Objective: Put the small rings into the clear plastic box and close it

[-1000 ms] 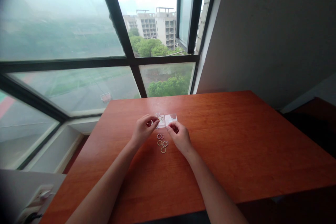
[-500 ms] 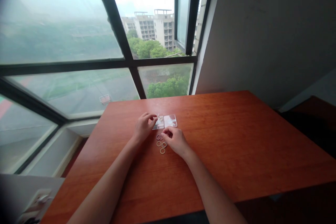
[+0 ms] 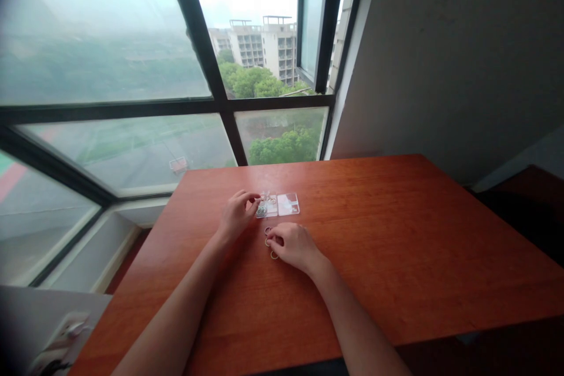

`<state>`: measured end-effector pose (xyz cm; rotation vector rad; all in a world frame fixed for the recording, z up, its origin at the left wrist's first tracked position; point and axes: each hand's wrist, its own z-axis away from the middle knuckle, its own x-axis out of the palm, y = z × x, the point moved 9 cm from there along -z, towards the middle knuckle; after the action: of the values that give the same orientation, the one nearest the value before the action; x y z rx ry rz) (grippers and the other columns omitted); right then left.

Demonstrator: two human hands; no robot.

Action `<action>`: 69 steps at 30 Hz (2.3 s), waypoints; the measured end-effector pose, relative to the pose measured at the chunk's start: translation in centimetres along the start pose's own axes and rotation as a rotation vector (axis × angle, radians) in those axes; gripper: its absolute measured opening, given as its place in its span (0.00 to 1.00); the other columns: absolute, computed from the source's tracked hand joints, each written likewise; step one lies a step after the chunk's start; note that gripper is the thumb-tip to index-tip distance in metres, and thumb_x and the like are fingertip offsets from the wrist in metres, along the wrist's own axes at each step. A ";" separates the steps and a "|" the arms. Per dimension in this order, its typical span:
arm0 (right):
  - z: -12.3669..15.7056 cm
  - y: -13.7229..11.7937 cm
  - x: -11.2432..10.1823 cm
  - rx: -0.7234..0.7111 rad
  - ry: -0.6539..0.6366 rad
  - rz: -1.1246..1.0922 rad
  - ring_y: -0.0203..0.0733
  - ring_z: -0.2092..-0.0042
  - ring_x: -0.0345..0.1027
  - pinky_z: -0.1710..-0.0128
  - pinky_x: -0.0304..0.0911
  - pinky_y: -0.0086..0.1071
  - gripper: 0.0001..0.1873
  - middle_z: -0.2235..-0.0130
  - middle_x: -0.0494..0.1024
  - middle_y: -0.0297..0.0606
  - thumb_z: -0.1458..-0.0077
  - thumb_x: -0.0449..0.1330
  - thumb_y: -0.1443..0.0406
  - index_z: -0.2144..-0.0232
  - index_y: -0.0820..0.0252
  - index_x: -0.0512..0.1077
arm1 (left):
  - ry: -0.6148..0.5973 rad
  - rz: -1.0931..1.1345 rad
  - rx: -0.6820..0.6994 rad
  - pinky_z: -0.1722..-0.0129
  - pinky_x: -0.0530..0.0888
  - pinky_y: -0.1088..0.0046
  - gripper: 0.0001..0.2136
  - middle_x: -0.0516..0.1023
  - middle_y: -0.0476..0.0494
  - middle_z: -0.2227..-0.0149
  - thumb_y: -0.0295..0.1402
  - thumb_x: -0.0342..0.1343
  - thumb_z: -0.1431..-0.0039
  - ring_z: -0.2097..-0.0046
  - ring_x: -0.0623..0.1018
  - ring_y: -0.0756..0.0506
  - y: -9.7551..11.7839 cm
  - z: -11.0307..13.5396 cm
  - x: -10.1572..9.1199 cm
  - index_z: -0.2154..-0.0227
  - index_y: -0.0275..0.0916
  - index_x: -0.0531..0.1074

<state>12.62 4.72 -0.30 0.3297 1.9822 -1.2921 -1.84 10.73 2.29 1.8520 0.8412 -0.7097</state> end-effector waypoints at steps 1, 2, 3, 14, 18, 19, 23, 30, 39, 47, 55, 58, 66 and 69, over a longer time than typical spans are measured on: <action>0.0 0.0 0.0 0.000 -0.005 0.014 0.37 0.67 0.70 0.66 0.61 0.28 0.04 0.68 0.80 0.35 0.47 0.62 0.66 0.68 0.56 0.78 | 0.000 -0.003 0.002 0.68 0.68 0.74 0.07 0.77 0.46 0.66 0.33 0.54 0.41 0.67 0.75 0.48 0.0 0.1 -0.2 0.64 0.42 0.76; 0.1 0.0 -0.1 0.005 -0.003 0.018 0.37 0.67 0.70 0.66 0.61 0.28 0.05 0.67 0.80 0.35 0.47 0.62 0.66 0.67 0.55 0.78 | -0.001 -0.005 0.004 0.68 0.67 0.74 0.07 0.77 0.46 0.66 0.33 0.54 0.41 0.67 0.75 0.48 0.1 0.2 -0.3 0.64 0.42 0.76; 0.1 0.1 -0.3 0.014 0.006 0.013 0.37 0.67 0.70 0.66 0.61 0.28 0.06 0.67 0.80 0.35 0.47 0.62 0.67 0.66 0.55 0.78 | -0.001 -0.005 0.004 0.68 0.67 0.74 0.07 0.77 0.46 0.65 0.33 0.54 0.41 0.67 0.75 0.48 0.1 0.3 -0.5 0.64 0.42 0.76; 0.5 1.5 -0.9 0.089 -0.096 0.018 0.34 0.73 0.66 0.73 0.55 0.26 0.07 0.74 0.76 0.30 0.51 0.62 0.69 0.69 0.55 0.78 | -0.004 0.025 0.019 0.67 0.68 0.74 0.07 0.77 0.46 0.66 0.31 0.53 0.42 0.68 0.74 0.48 0.6 0.6 -1.0 0.64 0.41 0.76; 0.4 1.4 -0.8 0.089 -0.119 0.034 0.33 0.74 0.66 0.74 0.54 0.26 0.06 0.75 0.76 0.29 0.51 0.61 0.69 0.70 0.55 0.77 | -0.003 0.028 0.019 0.68 0.67 0.74 0.07 0.77 0.47 0.66 0.30 0.53 0.42 0.68 0.74 0.48 0.6 0.6 -1.0 0.64 0.41 0.76; 0.4 1.4 -0.8 0.091 -0.121 0.035 0.33 0.73 0.66 0.74 0.54 0.26 0.06 0.75 0.76 0.29 0.51 0.61 0.69 0.70 0.56 0.77 | -0.005 0.029 0.024 0.68 0.68 0.74 0.07 0.77 0.47 0.66 0.30 0.53 0.42 0.68 0.74 0.48 0.7 0.6 -1.0 0.64 0.41 0.76; 0.4 1.5 -0.8 0.100 -0.120 0.047 0.33 0.73 0.66 0.73 0.53 0.26 0.06 0.74 0.76 0.29 0.51 0.61 0.69 0.71 0.55 0.77 | -0.012 0.030 0.041 0.67 0.68 0.74 0.06 0.77 0.47 0.66 0.30 0.53 0.41 0.67 0.74 0.48 1.1 0.7 -0.9 0.65 0.41 0.75; 0.4 1.7 -0.7 0.122 -0.115 0.068 0.33 0.73 0.65 0.73 0.52 0.26 0.05 0.74 0.75 0.30 0.51 0.61 0.69 0.71 0.55 0.77 | -0.019 0.034 0.064 0.66 0.69 0.74 0.06 0.77 0.47 0.66 0.29 0.53 0.42 0.66 0.75 0.48 1.3 0.8 -0.7 0.65 0.40 0.75; -0.1 2.1 -2.3 0.104 0.159 -0.163 0.33 0.76 0.61 0.74 0.54 0.26 0.03 0.78 0.69 0.29 0.48 0.59 0.66 0.72 0.59 0.72 | -0.034 0.134 0.087 0.68 0.66 0.75 0.06 0.76 0.47 0.68 0.31 0.53 0.41 0.69 0.71 0.50 2.4 0.8 -1.0 0.65 0.39 0.75; 0.2 3.1 -3.8 0.169 0.322 -0.238 0.35 0.75 0.60 0.75 0.55 0.27 0.09 0.77 0.67 0.30 0.44 0.57 0.59 0.69 0.59 0.71 | -0.246 0.377 0.180 0.74 0.63 0.79 0.08 0.72 0.49 0.74 0.35 0.56 0.41 0.74 0.66 0.53 6.2 1.6 0.6 0.70 0.36 0.75; 0.3 3.3 -4.1 0.181 0.372 -0.287 0.34 0.76 0.59 0.76 0.56 0.27 0.11 0.77 0.68 0.30 0.44 0.57 0.57 0.68 0.60 0.71 | -0.287 0.453 0.131 0.75 0.62 0.80 0.08 0.72 0.50 0.76 0.34 0.57 0.43 0.76 0.64 0.55 6.3 1.8 1.3 0.72 0.35 0.75; 0.4 3.3 -4.1 0.184 0.391 -0.299 0.34 0.76 0.58 0.76 0.55 0.27 0.11 0.77 0.67 0.30 0.45 0.58 0.57 0.69 0.59 0.71 | -0.286 0.449 0.132 0.75 0.62 0.80 0.07 0.72 0.50 0.77 0.33 0.57 0.44 0.76 0.64 0.55 6.3 1.8 1.4 0.73 0.35 0.75; 0.4 2.6 -4.2 0.150 0.385 -0.299 0.34 0.76 0.59 0.76 0.54 0.26 0.10 0.77 0.67 0.29 0.44 0.58 0.59 0.69 0.59 0.71 | -0.296 0.455 0.122 0.75 0.62 0.80 0.06 0.71 0.51 0.78 0.31 0.57 0.44 0.76 0.65 0.54 6.0 1.9 1.9 0.73 0.35 0.75; 0.4 2.6 -4.1 0.154 0.375 -0.289 0.34 0.76 0.59 0.75 0.55 0.26 0.09 0.77 0.67 0.30 0.44 0.58 0.59 0.69 0.59 0.71 | -0.248 0.441 0.109 0.76 0.62 0.79 0.06 0.72 0.50 0.78 0.32 0.56 0.44 0.76 0.65 0.54 5.3 1.7 1.7 0.72 0.35 0.74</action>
<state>17.16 6.28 0.72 0.3939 2.3116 -1.6694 3.23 7.92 3.09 1.9077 0.2247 -0.6909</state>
